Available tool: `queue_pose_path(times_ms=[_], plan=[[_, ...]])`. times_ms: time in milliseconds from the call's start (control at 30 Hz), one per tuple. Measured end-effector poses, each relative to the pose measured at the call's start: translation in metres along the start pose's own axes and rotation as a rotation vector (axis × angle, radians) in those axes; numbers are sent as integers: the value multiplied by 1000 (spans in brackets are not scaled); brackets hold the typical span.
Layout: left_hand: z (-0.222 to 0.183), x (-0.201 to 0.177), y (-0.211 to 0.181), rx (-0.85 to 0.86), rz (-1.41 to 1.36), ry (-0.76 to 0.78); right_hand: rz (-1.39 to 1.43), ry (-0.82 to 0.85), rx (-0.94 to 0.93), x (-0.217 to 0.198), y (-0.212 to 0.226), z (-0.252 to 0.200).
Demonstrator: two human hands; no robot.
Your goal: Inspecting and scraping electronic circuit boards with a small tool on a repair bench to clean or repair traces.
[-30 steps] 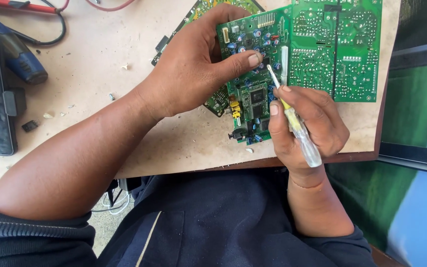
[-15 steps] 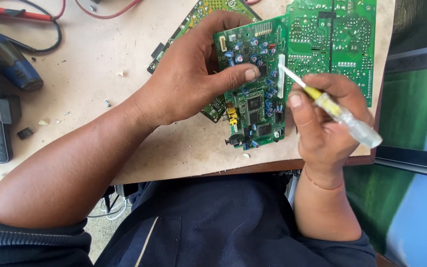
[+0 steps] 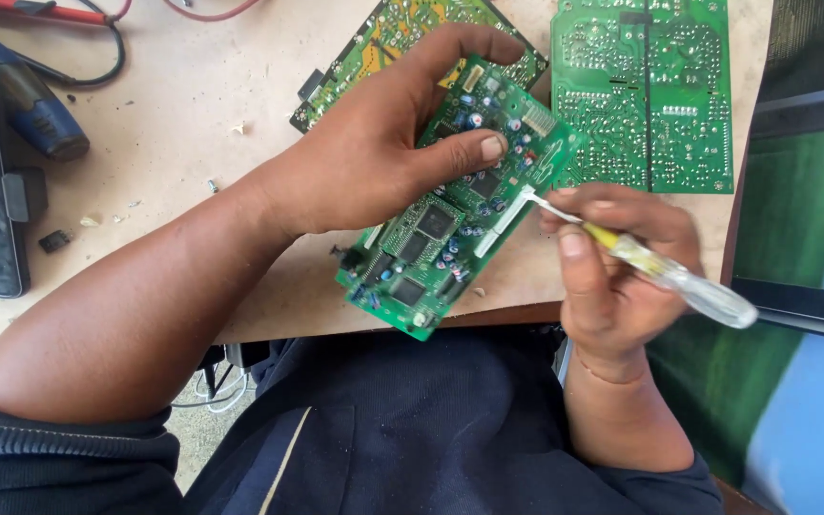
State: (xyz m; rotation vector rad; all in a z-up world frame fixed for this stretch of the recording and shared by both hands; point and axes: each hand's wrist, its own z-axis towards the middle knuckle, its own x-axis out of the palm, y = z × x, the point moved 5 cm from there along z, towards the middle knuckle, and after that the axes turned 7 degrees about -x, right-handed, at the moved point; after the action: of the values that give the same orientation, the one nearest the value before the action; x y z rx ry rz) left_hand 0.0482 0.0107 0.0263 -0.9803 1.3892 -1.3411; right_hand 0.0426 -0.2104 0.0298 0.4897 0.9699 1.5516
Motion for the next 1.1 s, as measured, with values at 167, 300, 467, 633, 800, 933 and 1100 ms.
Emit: queue_pose_path(times_ms=[167,300,467,633,800,933,1100], plan=[[0,4,5,85,238,27,-43,87,-12,14,-3,-9],[1,4,5,132,397,-33,-10,106,11,15,-8,-14],[1,5,12,211,505,-111,-14,137,59,18,-9,-19],[6,4,9,249,552,-128,-184,186,-31,20,-2,-14],[9,3,13,259,537,-127,-327,226,-61,23,1,-10],[9,3,13,277,533,-122,-353,221,-79,23,1,-11],[9,3,14,284,527,-122,-335,227,-98,23,0,-13]])
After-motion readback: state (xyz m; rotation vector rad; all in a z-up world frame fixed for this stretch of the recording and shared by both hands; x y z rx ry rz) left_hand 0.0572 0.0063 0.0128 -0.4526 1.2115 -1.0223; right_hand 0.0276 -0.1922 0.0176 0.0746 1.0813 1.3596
